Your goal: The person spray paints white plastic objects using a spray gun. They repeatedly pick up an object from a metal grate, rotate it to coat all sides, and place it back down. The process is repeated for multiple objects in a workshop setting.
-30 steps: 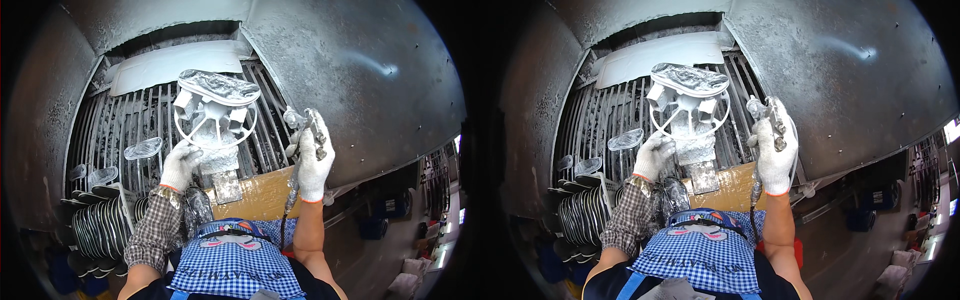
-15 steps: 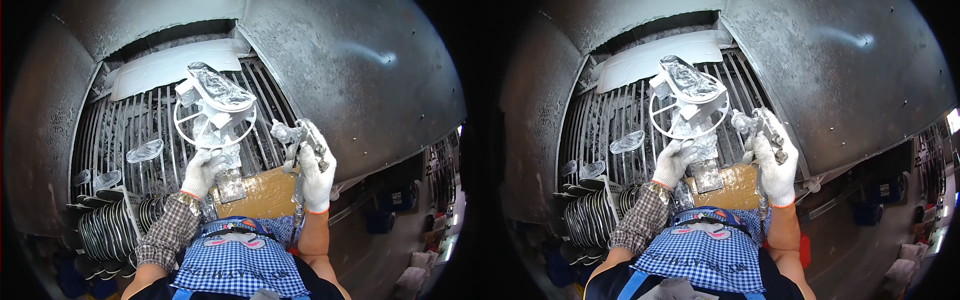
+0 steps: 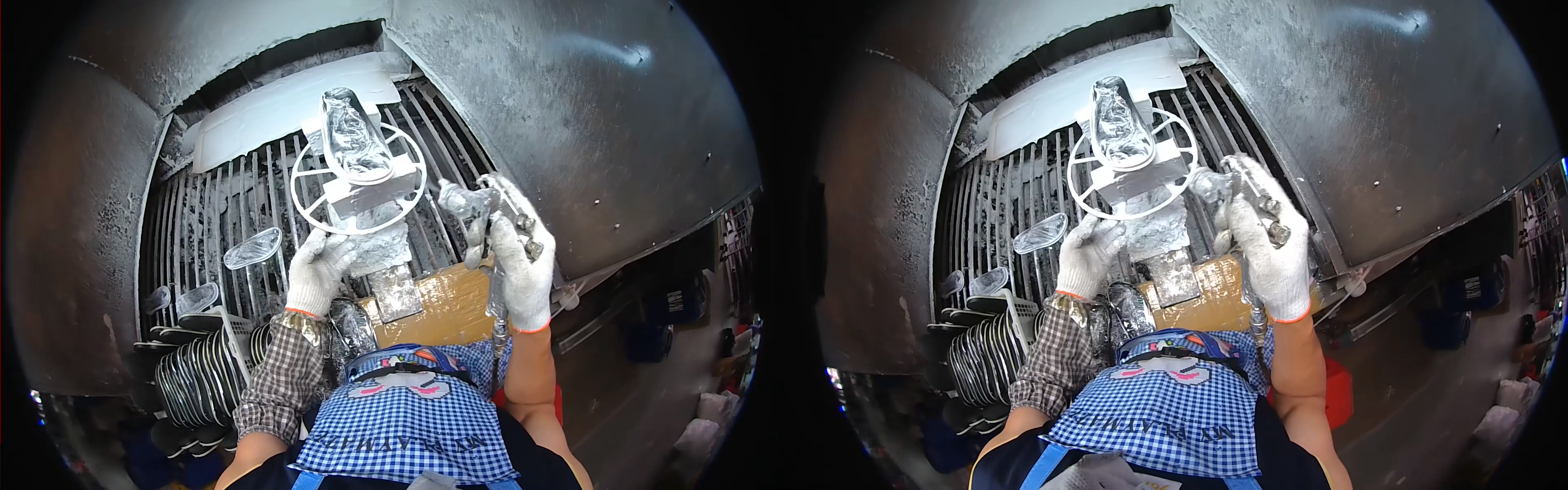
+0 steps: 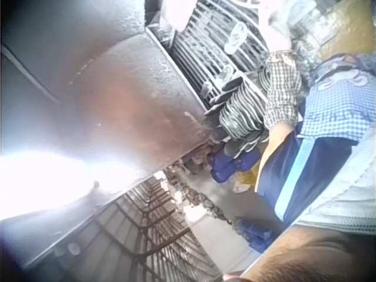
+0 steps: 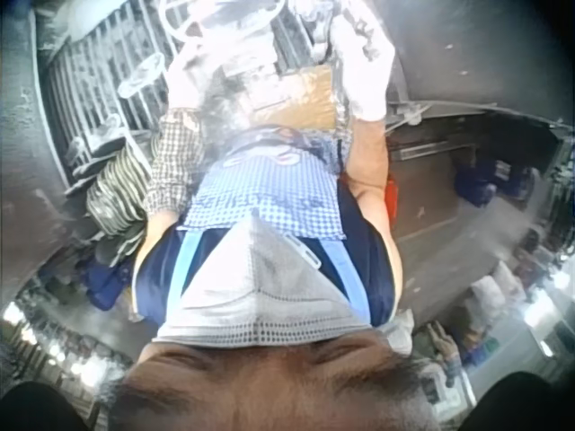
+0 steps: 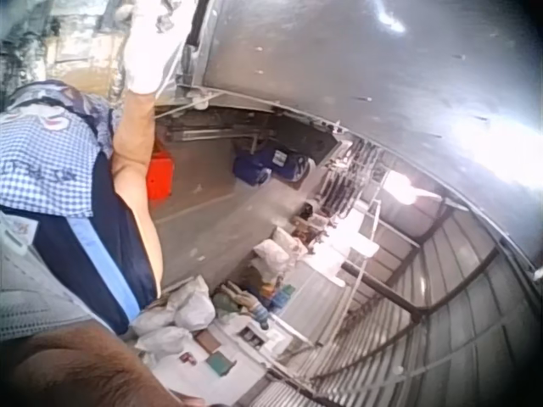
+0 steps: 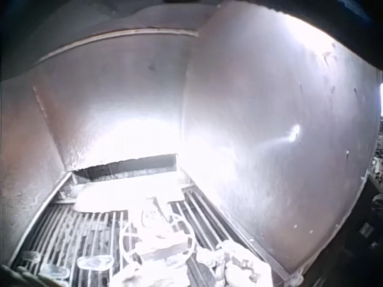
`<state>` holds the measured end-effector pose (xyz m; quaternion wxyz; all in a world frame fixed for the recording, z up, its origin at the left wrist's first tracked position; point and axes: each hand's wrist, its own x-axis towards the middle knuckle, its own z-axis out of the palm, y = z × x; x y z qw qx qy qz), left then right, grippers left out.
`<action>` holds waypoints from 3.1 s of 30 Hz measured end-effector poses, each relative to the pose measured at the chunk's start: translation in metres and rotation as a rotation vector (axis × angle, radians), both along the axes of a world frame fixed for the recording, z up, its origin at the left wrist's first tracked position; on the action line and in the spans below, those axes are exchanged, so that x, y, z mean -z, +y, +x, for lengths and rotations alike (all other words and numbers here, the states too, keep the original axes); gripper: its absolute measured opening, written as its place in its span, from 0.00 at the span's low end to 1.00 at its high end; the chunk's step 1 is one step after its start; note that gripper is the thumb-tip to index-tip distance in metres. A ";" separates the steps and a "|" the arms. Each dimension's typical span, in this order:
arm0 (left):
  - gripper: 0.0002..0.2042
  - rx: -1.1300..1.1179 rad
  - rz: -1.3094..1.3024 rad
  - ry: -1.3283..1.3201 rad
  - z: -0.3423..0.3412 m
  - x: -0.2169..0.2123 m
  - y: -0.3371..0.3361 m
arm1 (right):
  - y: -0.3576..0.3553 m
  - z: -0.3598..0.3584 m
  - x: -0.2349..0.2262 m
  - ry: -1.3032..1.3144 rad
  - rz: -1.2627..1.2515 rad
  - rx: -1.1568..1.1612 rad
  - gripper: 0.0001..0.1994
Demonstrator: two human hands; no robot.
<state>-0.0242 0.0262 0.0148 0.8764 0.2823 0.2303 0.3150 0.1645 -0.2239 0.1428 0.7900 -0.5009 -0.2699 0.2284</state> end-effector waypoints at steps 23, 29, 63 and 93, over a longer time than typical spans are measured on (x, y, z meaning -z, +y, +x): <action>0.17 -0.150 0.097 0.068 -0.019 -0.022 0.071 | 0.054 0.012 0.026 0.020 0.073 -0.183 0.26; 0.17 -0.122 0.113 0.057 -0.020 -0.023 0.088 | 0.065 0.012 0.026 -0.046 0.085 -0.111 0.26; 0.22 -0.019 -0.022 0.062 0.014 0.009 0.002 | 0.064 0.004 0.031 -0.118 0.071 0.051 0.26; 0.26 -0.080 -0.020 -0.006 -0.009 -0.001 0.020 | 0.034 0.007 0.011 -0.094 0.049 0.092 0.27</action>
